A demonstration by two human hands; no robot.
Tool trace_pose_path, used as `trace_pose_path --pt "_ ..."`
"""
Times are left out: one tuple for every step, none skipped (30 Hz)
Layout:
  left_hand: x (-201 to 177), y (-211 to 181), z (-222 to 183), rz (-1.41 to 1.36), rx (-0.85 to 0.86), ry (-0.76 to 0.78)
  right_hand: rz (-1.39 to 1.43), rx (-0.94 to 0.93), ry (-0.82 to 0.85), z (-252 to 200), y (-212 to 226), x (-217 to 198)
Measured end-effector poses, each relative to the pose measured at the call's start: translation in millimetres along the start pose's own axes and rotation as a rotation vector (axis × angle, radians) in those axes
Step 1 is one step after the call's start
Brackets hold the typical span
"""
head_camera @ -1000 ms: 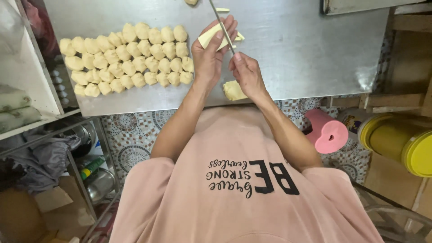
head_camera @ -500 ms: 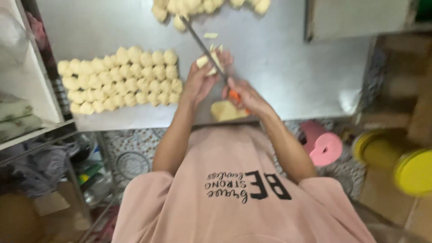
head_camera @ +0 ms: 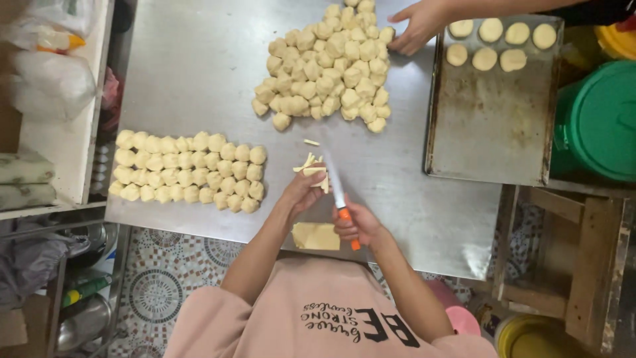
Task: Cutting strips of butter and placing them on portioned dough balls on a metal table.
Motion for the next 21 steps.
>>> trace_pose_path --pt "5.7 -5.3 -2.1 -0.042 -0.033 0.028 0.021 -0.057 -0.046 -2.3 1.9 -3.6" --pt "1.4 -4.8 3.6 -0.042 -0.029 0.038 0.012 -0.064 -0.047 -6.3 4.8 -8.3" --pt "-9.3 -5.9 9.3 0.151 -0.003 -0.059 -0.013 -0.152 -0.132 -10.6 11.4 -17.0" --pt "-20.4 -4.5 10.7 0.342 0.016 -0.159 -0.031 -0.239 -0.222 -18.0 13.0 -25.6" --pt "-29.9 -7.4 20.6 0.339 0.014 -0.15 -0.032 -0.245 -0.229 -21.7 13.5 -15.9" --pt "-41.2 -16.0 26.3 0.684 0.135 -0.182 -0.264 -0.353 -0.513 -32.1 15.6 -15.9" --pt "-50.1 -22.4 33.0 1.027 0.262 -0.207 -0.497 -0.453 -0.799 -45.3 19.0 -13.6" --pt "-49.7 -29.1 29.7 1.031 0.234 -0.2 -0.474 -0.444 -0.813 -42.8 20.3 -7.8" --pt "-47.0 -38.5 27.2 1.056 0.309 -0.193 -0.744 -0.605 -0.846 -43.8 31.9 4.1" --pt "-42.3 -34.9 18.5 1.072 0.364 -0.174 -1.013 -0.747 -0.888 -54.9 30.7 16.5" --pt "-40.1 -27.5 0.3 1.069 0.316 -0.155 -0.986 -0.721 -0.926 -60.0 7.3 39.8" --pt "-35.0 -39.8 -4.7 0.935 0.369 -0.148 -0.926 -0.786 -0.867 -54.0 3.4 68.1" --pt "-29.4 -51.9 -9.8 0.799 0.419 -0.142 -0.865 -0.851 -0.807 -48.8 0.4 96.6" --pt "-14.7 -60.2 -33.9 0.803 0.394 -0.139 -0.848 -0.84 -0.824 -38.5 -15.2 86.2" --pt "0.5 -66.2 -56.3 0.567 0.324 -0.088 -0.837 -0.831 -0.934 -32.2 -30.5 73.8" --pt "20.2 -79.2 -69.8 0.33 0.272 -0.035 -0.838 -0.834 -1.034 -23.1 -35.0 62.3" --pt "18.5 -77.9 -70.6 0.332 0.267 -0.029 -0.833 -0.838 -1.04 -15.1 -39.6 70.6" --pt "17.0 -73.3 -75.0 0.183 0.262 0.01 -0.887 -0.92 -1.034 -10.7 -46.4 82.3" --pt "16.6 -68.3 -79.0 0.034 0.256 0.048 -0.941 -1.002 -1.027 -7.5 -52.7 94.0" --pt "23.9 -72.4 -87.1 0.044 0.25 0.057 -0.929 -1.013 -1.033 3.5 -54.7 95.7" --pt "31.6 -76.6 -94.9 0.015 0.254 0.06 -0.858 -1.027 -0.991 14.6 -56.0 96.5"
Point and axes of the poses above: each hand's wrist, its own z-axis towards the middle knuckle, its own x-axis out of the palm, y = z × x, the point moved 5 cm from there along z, towards the middle knuckle, and after that the axes turned 2 degrees about x, right-handed, at the moved point
